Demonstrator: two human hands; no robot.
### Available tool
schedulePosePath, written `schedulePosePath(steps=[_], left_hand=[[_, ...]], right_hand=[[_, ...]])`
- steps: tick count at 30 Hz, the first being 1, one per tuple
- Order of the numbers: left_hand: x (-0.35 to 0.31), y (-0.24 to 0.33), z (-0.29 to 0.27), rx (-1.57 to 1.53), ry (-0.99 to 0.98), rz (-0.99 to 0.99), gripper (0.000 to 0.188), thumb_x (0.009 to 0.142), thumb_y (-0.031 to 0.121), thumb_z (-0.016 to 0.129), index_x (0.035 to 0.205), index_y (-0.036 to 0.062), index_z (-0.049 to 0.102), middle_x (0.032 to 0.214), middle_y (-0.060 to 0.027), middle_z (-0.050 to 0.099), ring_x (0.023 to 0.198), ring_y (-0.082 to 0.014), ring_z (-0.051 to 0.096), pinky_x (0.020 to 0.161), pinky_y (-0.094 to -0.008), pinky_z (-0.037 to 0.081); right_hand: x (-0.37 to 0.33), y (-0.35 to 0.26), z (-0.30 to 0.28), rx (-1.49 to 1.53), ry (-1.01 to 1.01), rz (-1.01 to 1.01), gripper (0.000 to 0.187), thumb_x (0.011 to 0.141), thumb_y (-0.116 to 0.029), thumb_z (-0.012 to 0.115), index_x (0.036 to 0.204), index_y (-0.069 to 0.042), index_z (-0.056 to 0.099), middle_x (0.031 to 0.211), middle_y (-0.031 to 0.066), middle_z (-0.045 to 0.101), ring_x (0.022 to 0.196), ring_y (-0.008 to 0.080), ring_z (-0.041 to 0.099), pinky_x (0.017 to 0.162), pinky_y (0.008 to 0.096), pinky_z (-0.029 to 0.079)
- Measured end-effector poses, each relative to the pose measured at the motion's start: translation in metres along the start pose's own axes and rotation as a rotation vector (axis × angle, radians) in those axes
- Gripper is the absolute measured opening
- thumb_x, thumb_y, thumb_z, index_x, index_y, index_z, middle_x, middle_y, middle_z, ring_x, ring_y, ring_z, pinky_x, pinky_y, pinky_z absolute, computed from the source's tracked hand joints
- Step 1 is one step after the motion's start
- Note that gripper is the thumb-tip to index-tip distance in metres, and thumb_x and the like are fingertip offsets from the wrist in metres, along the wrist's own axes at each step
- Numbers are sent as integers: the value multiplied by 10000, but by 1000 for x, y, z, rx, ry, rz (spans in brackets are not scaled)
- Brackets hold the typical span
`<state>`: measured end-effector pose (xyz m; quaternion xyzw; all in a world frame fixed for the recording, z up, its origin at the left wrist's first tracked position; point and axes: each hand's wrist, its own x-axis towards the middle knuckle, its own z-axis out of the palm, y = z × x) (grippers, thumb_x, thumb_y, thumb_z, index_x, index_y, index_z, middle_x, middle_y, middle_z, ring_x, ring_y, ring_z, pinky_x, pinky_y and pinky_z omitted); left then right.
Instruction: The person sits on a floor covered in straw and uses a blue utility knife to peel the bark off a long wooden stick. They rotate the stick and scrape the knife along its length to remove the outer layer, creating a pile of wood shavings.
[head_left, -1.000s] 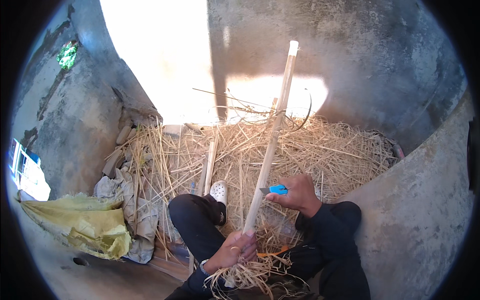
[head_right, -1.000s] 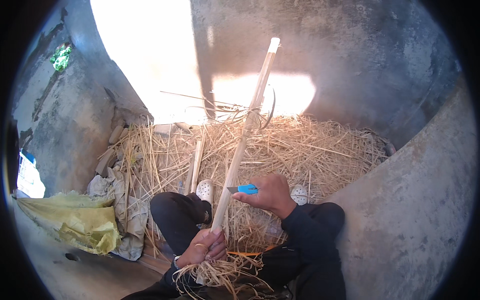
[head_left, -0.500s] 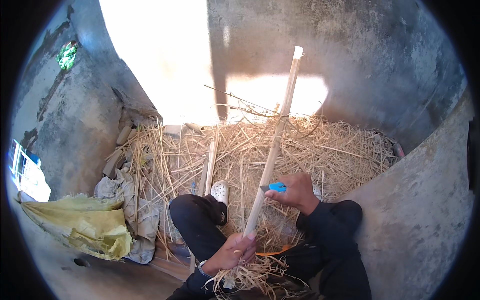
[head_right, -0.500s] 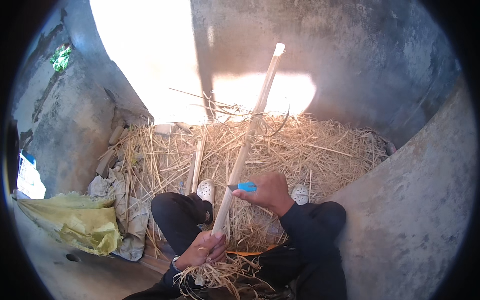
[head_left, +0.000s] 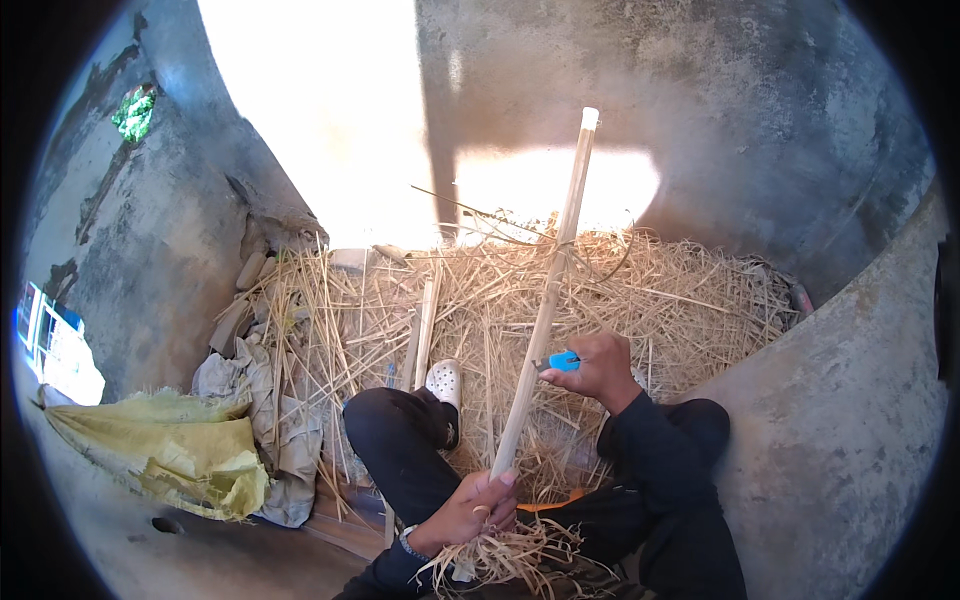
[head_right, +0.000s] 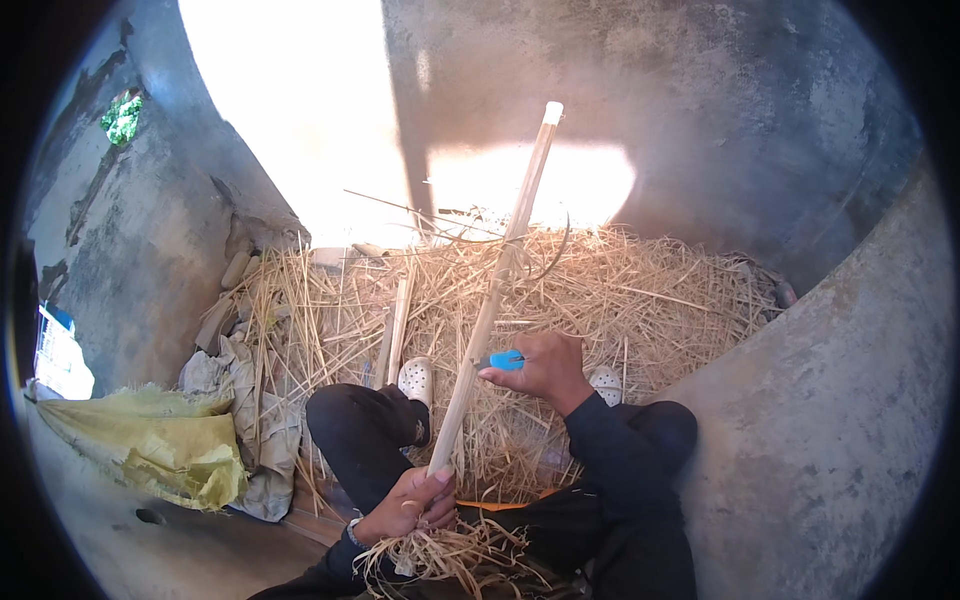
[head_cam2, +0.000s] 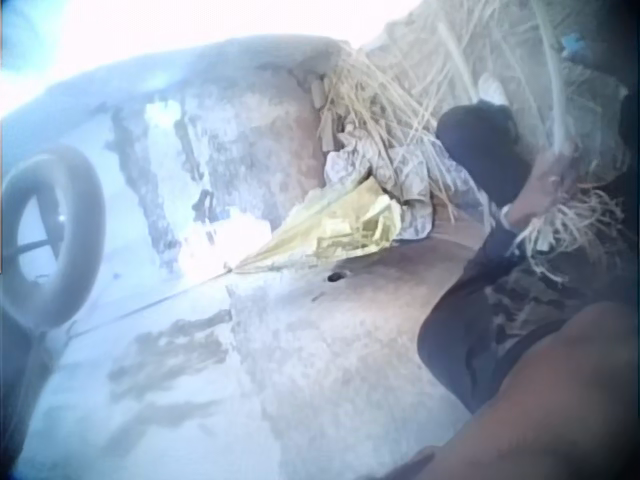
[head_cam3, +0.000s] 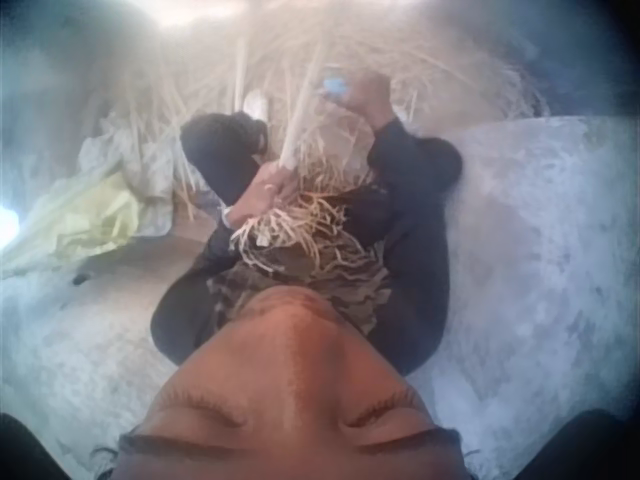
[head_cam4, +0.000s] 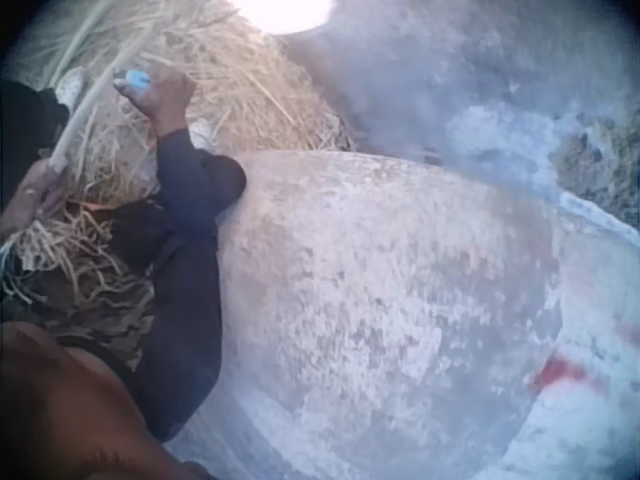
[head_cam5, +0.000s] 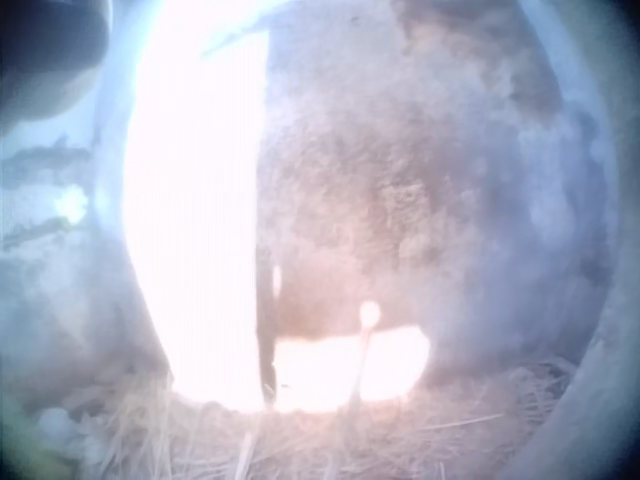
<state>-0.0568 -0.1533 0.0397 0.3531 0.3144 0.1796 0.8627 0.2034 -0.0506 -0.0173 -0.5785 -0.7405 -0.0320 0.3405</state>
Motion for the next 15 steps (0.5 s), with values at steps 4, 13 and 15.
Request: schedulePosePath(steps=[4,13,15], left_hand=[[-3,-1,-1,-37,2,-18,359,1036,366,375,776,118,366,530,29,315,443,-80,300,457,-236,300],[-17,-26,-3,-149,-35,-89,336,1039,338,376,784,120,383,519,34,307,450,-84,295,469,-247,291],[-31,-33,1,-173,-45,-128,338,1038,335,384,778,118,379,527,33,316,457,-83,297,471,-247,290]], right_hand=[[-3,-1,7,4,18,2,687,671,-776,619,507,-120,497,436,50,458,394,233,519,396,393,383],[3,33,17,52,-108,443,531,765,-633,611,674,-114,671,556,110,595,544,307,601,550,412,475],[13,48,8,-58,-107,391,472,786,-577,598,724,-119,694,609,130,625,601,334,617,588,420,482]])
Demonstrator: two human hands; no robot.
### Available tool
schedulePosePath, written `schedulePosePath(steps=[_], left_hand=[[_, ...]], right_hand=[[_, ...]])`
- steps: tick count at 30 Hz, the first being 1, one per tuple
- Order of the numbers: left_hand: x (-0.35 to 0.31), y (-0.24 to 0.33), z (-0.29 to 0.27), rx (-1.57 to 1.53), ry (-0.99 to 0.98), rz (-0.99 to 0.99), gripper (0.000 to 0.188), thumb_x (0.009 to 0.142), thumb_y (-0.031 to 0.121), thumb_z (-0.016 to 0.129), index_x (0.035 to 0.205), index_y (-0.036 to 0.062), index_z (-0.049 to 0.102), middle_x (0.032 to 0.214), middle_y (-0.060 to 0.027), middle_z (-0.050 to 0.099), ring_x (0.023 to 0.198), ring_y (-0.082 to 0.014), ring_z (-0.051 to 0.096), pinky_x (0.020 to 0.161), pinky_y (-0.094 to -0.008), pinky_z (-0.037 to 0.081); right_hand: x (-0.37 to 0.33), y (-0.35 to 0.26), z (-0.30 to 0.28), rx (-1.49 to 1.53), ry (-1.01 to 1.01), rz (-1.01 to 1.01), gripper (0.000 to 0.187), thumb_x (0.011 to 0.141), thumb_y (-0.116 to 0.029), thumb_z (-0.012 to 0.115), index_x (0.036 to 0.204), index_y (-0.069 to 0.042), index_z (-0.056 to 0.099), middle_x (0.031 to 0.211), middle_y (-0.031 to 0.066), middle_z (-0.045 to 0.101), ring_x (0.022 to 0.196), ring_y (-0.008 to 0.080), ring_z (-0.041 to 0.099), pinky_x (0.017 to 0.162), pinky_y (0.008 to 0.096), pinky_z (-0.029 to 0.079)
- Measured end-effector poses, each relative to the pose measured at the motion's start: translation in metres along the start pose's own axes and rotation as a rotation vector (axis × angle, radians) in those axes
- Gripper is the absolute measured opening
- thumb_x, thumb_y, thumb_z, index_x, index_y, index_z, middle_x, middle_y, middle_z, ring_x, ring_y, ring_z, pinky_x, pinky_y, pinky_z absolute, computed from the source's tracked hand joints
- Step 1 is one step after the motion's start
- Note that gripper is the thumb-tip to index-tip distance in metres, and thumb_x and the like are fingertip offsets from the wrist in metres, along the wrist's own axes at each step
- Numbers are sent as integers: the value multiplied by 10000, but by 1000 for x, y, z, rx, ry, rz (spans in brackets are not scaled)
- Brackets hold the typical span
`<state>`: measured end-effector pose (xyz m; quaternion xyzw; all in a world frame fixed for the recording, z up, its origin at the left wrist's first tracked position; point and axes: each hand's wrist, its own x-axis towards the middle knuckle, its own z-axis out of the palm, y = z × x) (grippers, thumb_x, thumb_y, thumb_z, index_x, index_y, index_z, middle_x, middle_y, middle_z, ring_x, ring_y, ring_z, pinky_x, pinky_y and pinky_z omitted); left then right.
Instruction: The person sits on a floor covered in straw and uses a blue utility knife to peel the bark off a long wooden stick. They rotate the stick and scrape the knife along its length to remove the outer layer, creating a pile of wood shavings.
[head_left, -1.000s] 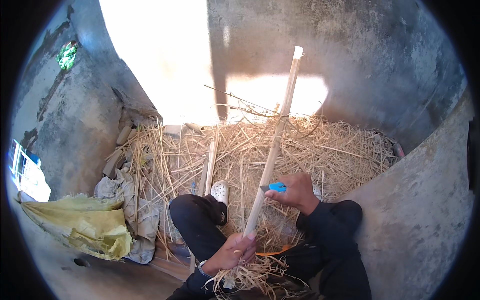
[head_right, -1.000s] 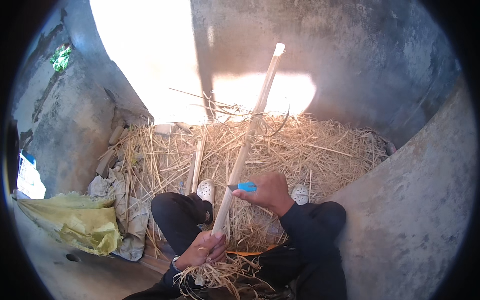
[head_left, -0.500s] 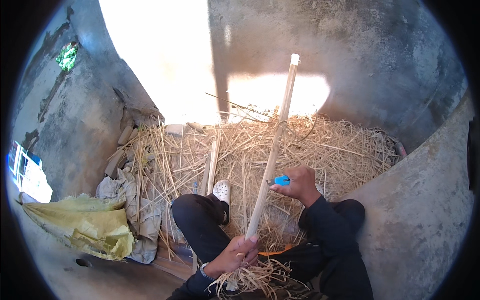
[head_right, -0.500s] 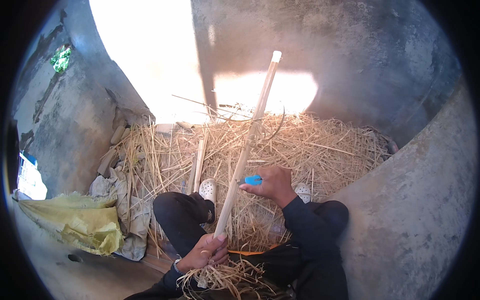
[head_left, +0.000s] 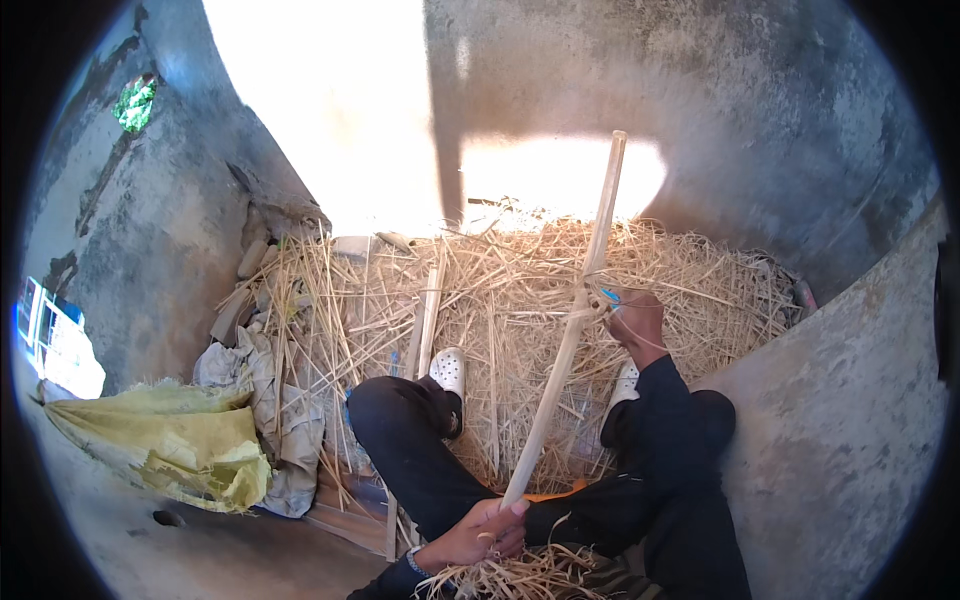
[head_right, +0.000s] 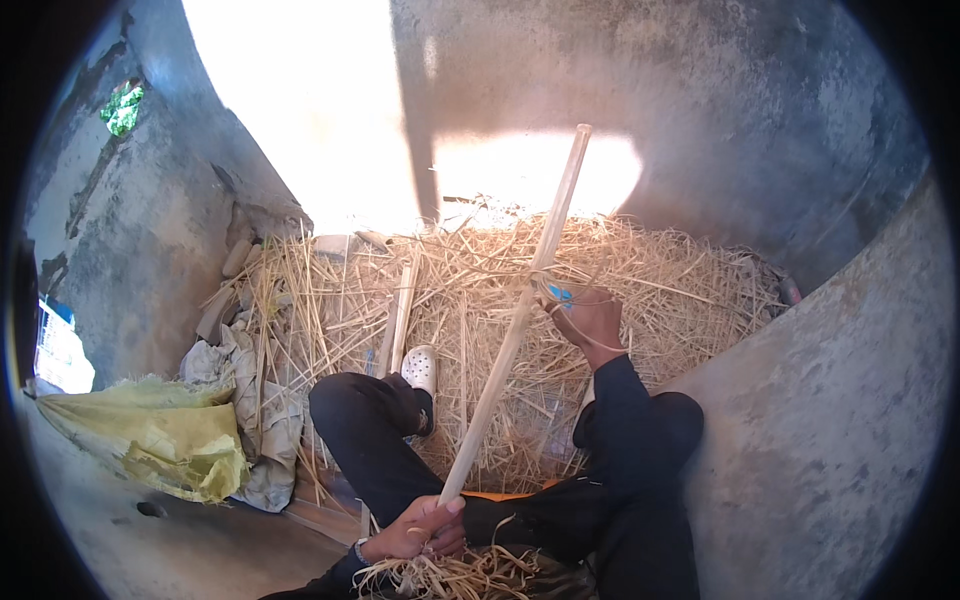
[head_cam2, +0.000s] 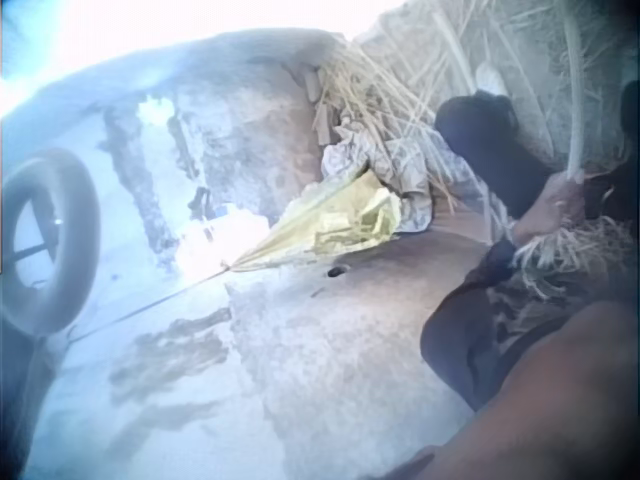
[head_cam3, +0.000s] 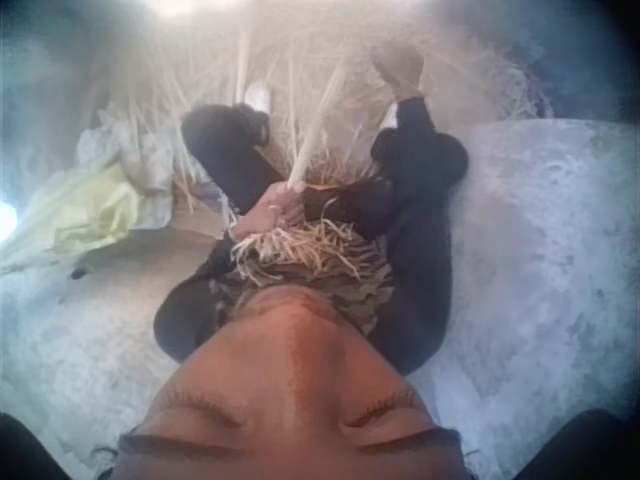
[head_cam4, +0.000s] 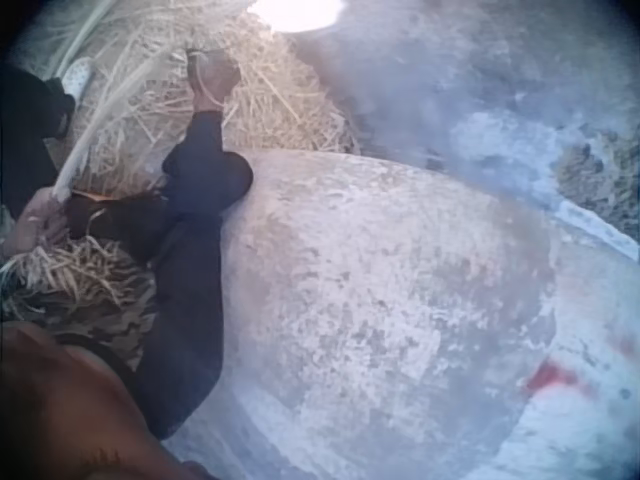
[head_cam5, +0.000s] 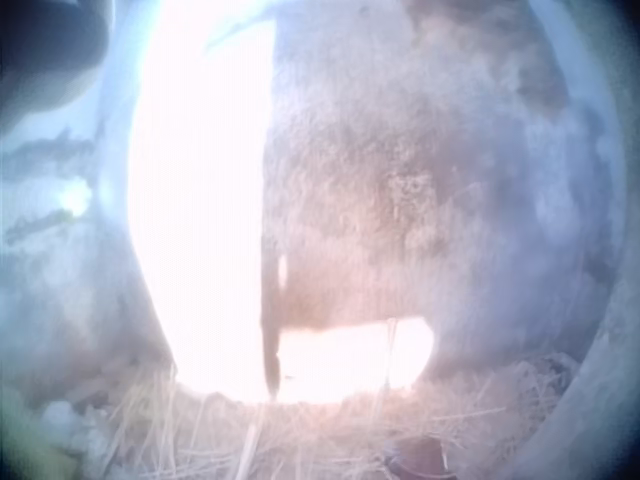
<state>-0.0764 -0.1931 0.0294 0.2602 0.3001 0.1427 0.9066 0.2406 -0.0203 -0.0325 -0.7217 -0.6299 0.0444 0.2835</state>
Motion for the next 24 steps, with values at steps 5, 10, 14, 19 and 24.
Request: schedulePosePath(steps=[5,10,14,19,24], left_hand=[[4,2,-2,20,19,18,324,1037,320,394,786,115,388,552,30,333,470,-77,302,476,-249,289],[14,13,-9,141,19,61,335,1036,318,401,772,114,384,546,34,324,468,-74,292,478,-247,291],[24,16,-19,165,61,78,405,1039,373,370,734,107,392,539,33,334,460,-86,301,480,-242,299],[26,25,-14,186,96,150,404,1040,372,363,730,113,381,539,37,327,468,-84,301,494,-239,309],[29,32,-9,299,85,158,389,1039,370,366,745,116,386,544,39,350,482,-77,326,500,-239,322]], right_hand=[[6,2,10,17,-38,131,520,829,-579,574,726,-80,677,648,177,625,634,375,620,590,450,476],[7,3,16,350,-109,287,737,873,-695,453,636,-1,526,539,144,498,503,315,519,512,439,418],[-5,0,19,744,-274,237,752,896,-707,396,605,-17,473,524,76,413,478,175,412,498,380,370],[-50,-48,-9,287,-327,-168,706,803,-736,506,595,-68,601,500,100,512,479,260,555,487,396,421],[-50,-57,-8,185,-148,-286,731,759,-791,492,560,-97,606,465,92,498,450,321,536,440,410,403]])
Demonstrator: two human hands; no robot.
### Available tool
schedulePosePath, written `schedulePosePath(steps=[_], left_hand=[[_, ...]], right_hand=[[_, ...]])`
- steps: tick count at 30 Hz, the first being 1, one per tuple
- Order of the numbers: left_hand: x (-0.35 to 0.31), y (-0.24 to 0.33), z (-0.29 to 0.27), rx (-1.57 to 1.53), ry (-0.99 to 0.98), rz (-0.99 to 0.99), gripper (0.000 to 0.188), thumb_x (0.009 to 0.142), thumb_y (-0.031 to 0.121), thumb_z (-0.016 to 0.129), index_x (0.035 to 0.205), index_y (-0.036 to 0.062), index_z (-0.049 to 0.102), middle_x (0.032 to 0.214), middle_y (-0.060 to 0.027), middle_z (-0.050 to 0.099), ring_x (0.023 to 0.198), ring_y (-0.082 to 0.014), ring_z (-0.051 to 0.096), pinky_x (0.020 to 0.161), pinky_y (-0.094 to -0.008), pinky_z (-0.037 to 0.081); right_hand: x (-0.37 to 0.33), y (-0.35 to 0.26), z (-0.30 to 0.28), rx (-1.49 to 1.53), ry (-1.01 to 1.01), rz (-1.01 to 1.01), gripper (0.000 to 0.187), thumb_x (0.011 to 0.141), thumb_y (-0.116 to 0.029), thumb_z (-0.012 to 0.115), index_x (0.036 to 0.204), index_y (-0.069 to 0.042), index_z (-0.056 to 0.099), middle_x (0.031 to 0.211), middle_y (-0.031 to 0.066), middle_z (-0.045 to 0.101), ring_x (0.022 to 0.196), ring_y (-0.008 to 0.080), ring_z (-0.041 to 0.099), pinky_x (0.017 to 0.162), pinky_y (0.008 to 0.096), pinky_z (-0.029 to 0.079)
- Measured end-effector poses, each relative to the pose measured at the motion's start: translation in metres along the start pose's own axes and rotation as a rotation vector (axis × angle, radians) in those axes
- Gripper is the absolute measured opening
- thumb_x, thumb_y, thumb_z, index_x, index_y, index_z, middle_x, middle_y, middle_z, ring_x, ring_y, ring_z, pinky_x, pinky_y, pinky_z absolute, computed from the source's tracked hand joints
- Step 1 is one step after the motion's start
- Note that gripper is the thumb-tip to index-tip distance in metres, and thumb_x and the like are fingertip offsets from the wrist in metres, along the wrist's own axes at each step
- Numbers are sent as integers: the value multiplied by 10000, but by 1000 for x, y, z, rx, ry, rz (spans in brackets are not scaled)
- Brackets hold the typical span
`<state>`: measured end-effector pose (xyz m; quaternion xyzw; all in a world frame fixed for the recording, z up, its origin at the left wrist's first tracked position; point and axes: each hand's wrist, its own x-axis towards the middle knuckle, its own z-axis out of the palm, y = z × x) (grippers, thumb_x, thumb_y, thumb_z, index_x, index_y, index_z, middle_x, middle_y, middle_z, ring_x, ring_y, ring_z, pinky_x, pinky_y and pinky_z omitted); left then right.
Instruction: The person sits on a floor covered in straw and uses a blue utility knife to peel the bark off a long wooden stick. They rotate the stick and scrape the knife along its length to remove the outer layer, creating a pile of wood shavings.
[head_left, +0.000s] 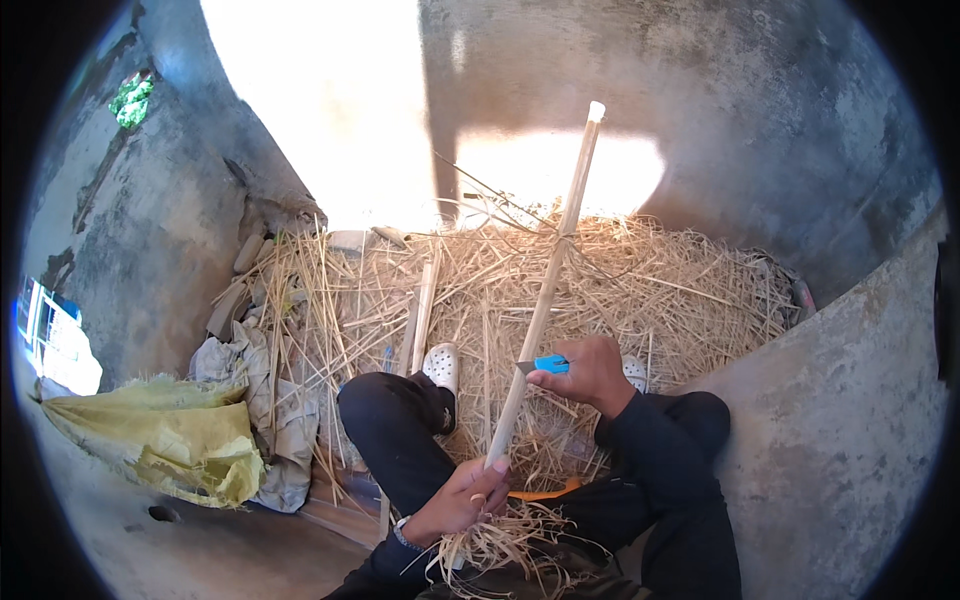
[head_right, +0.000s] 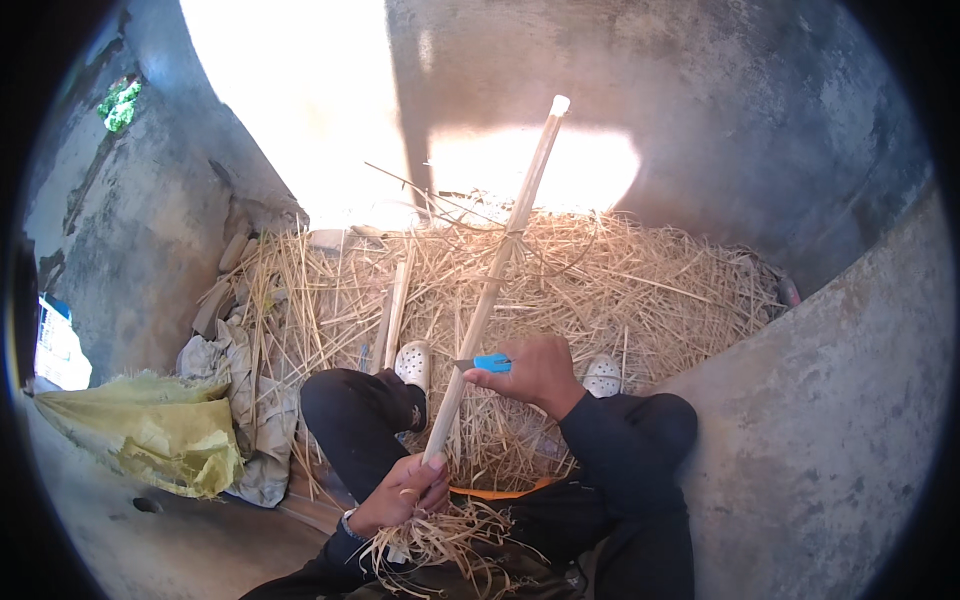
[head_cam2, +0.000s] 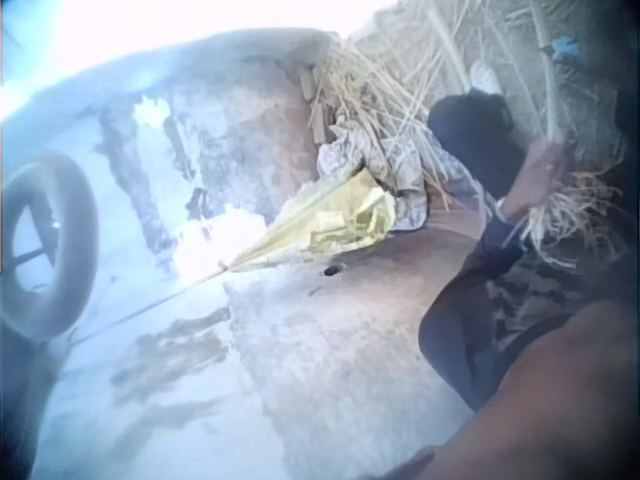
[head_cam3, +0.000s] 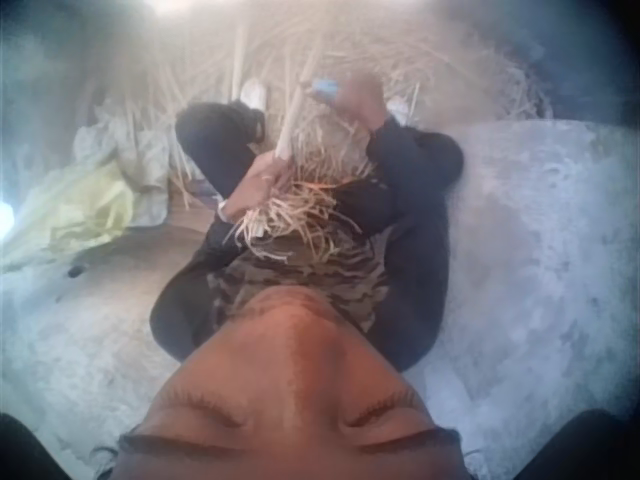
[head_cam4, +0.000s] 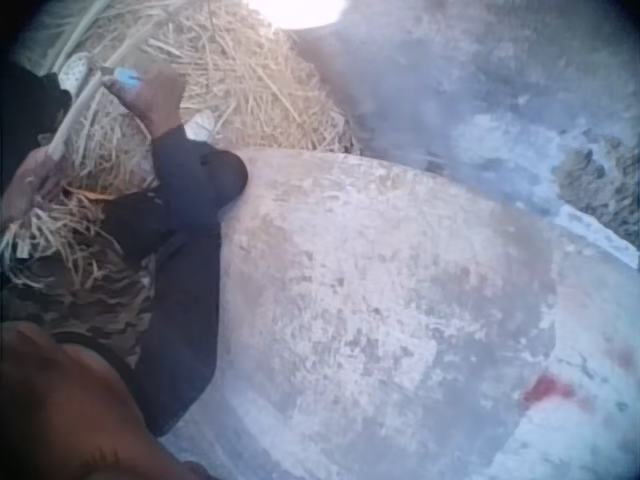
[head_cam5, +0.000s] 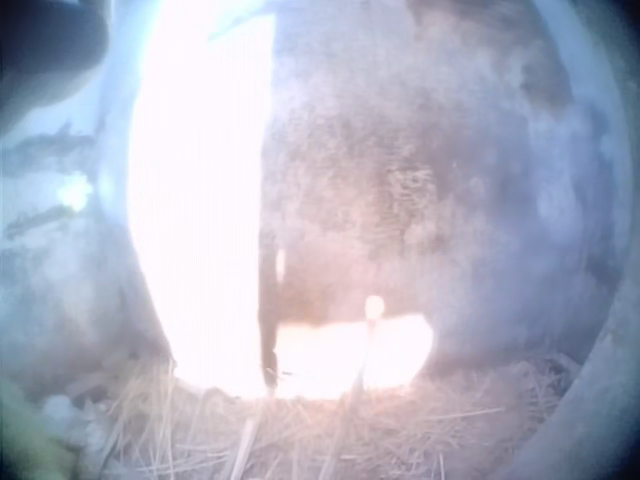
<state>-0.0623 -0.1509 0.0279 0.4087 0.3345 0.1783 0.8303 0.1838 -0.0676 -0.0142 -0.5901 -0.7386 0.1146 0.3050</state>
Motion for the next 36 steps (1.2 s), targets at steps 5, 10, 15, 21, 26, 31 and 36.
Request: schedulePosePath(steps=[5,10,15,21,26,31,36], left_hand=[[7,6,-1,85,4,52,360,1043,348,355,786,99,396,561,25,359,494,-81,346,501,-240,339],[9,7,0,56,22,41,383,1038,358,381,748,109,394,531,48,366,464,-62,344,477,-231,336],[5,4,6,28,-8,3,394,1037,357,384,728,113,393,531,46,367,466,-62,345,487,-233,352],[-5,-12,10,-18,-19,-37,336,1043,302,383,773,102,387,554,36,367,480,-73,329,478,-245,319],[-9,-17,12,-104,-92,-55,326,1046,276,380,770,102,384,563,38,356,489,-73,323,478,-246,310],[-1,-18,0,56,-3,-16,345,1042,316,382,772,103,402,576,40,369,497,-67,333,495,-232,327],[6,-14,-9,94,-4,52,341,1036,353,387,1071,38,513,626,42,407,526,-42,367,514,-200,350]], right_hand=[[11,18,2,-84,104,13,738,712,-811,527,522,-99,554,453,81,486,423,294,528,426,409,402],[17,22,-2,-134,150,20,700,695,-784,581,529,-105,549,477,75,513,443,262,550,435,400,410],[19,32,4,-86,139,107,697,727,-791,531,575,-112,561,502,84,503,488,293,556,474,408,423],[35,69,7,-171,312,180,645,772,-727,559,610,-104,603,515,84,541,504,279,569,471,431,428],[39,110,15,-411,270,179,713,824,-700,520,698,-5,617,514,154,516,513,334,557,516,472,440],[49,83,4,527,-108,782,732,864,-746,393,572,-77,448,420,34,340,357,151,332,358,334,306],[23,75,12,1212,-481,792,730,868,-762,355,530,-115,366,423,-5,291,336,110,264,341,308,234]])
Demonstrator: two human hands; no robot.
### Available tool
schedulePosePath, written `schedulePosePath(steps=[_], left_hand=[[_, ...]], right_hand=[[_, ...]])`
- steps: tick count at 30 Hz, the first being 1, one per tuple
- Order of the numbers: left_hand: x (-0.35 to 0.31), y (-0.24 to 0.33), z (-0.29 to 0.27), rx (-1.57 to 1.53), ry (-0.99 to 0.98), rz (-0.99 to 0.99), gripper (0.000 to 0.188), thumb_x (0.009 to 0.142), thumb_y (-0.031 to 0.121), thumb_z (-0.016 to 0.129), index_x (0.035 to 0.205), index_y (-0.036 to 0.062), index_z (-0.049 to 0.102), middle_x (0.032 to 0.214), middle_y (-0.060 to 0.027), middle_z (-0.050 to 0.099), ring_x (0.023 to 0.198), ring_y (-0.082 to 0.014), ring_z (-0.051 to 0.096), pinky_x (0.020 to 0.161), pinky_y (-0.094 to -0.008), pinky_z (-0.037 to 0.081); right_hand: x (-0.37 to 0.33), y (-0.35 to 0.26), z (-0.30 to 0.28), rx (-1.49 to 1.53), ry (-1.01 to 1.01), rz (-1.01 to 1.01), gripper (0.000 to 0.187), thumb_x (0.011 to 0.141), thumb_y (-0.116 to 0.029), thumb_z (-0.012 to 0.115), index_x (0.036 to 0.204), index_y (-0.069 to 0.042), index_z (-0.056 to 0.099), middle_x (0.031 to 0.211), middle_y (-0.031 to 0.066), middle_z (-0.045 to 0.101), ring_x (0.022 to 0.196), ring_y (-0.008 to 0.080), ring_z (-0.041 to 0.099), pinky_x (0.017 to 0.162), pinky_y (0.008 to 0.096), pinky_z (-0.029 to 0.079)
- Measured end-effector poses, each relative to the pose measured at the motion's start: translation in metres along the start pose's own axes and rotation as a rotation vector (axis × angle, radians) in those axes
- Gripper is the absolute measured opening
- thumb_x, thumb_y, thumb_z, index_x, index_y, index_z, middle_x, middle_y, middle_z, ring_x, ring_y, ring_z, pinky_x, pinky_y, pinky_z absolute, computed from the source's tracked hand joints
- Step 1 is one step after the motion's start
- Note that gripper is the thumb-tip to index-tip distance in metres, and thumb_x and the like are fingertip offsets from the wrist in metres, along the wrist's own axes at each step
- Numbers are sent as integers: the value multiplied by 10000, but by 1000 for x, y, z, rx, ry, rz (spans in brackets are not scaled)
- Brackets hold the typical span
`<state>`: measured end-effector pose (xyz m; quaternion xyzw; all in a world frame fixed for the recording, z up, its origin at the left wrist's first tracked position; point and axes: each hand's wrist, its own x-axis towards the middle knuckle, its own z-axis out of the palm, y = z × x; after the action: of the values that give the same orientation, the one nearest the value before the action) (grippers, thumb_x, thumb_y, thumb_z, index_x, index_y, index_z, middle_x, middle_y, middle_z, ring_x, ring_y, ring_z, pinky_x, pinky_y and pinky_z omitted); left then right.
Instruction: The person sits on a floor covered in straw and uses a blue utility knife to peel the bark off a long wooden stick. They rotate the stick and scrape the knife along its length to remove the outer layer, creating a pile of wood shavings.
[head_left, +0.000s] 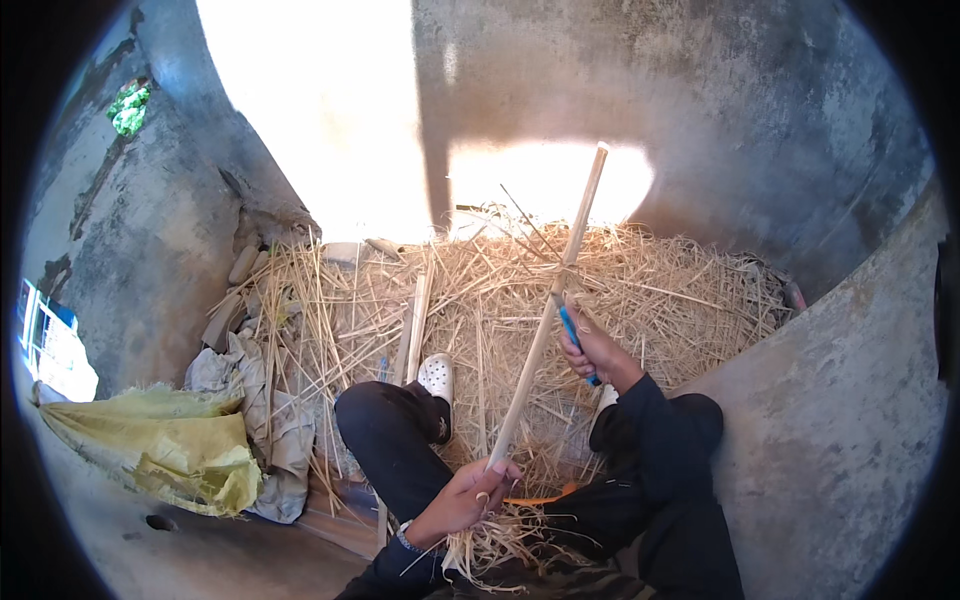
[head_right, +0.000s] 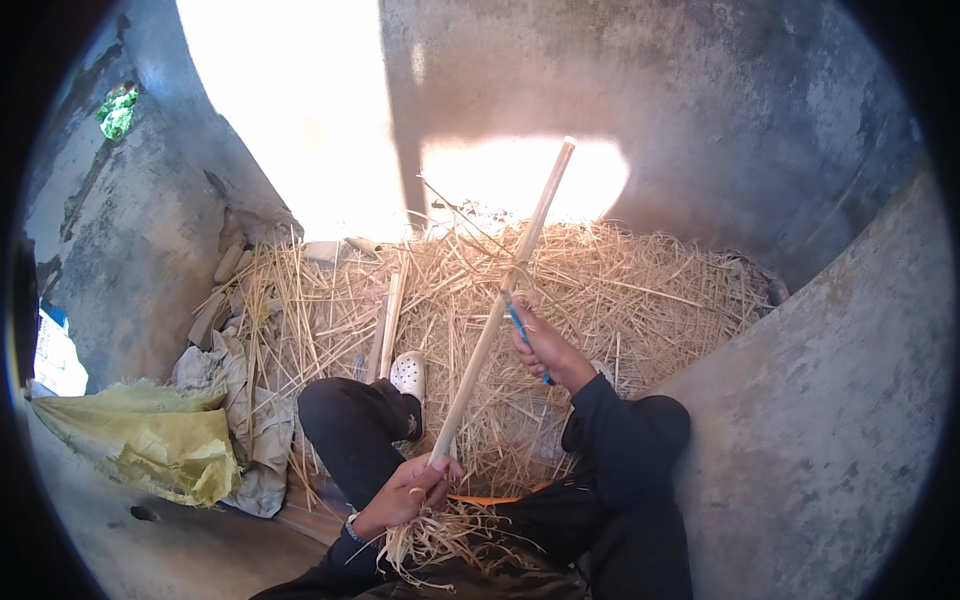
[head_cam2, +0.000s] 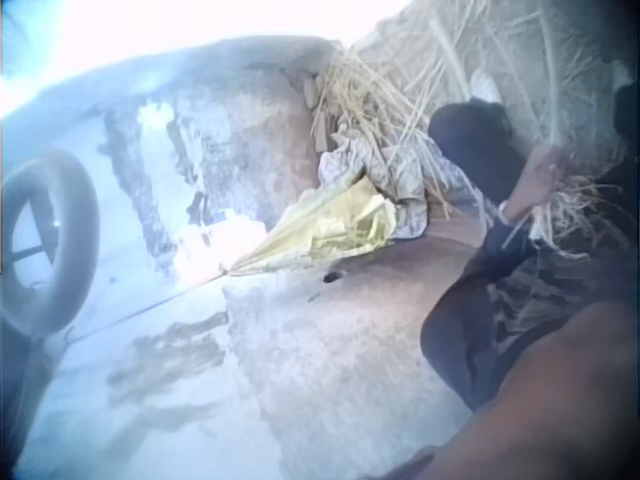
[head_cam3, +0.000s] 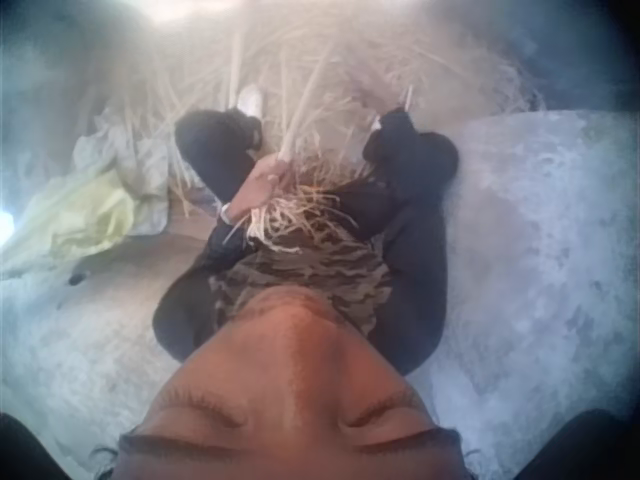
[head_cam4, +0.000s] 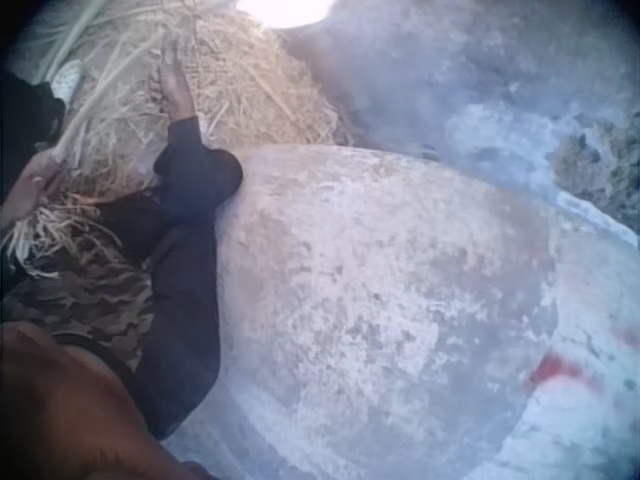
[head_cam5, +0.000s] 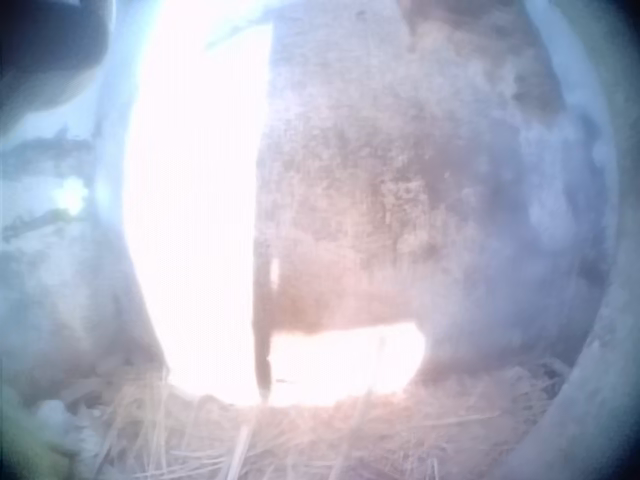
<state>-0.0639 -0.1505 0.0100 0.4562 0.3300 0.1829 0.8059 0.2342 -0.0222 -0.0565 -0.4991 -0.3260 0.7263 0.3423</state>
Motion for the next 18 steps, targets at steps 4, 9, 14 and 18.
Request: schedulePosePath(steps=[4,9,14,18], left_hand=[[6,8,1,148,82,96,493,1034,309,400,1420,11,323,652,34,412,543,-51,373,531,-222,366],[2,22,7,227,102,126,620,1012,194,462,1496,-3,127,944,-25,489,683,-50,439,604,-198,413],[0,30,7,333,112,40,659,1000,166,485,1496,-27,95,1217,-91,463,904,-81,478,787,-221,434],[-4,17,10,284,97,136,640,996,152,491,1485,-42,128,1238,-91,456,979,-90,475,844,-225,430]], right_hand=[[-34,3,53,-973,344,-591,757,825,-761,441,542,-61,491,435,77,404,375,237,442,404,398,350],[-35,4,62,-1228,444,-783,705,779,-743,526,567,-74,593,480,111,518,463,326,548,470,410,423],[-25,-7,58,-1223,595,-612,707,781,-760,500,616,-89,649,479,110,524,467,308,556,476,429,420],[-9,-14,30,-1238,707,-601,717,787,-767,478,673,-95,699,484,110,527,444,298,541,465,421,416]])
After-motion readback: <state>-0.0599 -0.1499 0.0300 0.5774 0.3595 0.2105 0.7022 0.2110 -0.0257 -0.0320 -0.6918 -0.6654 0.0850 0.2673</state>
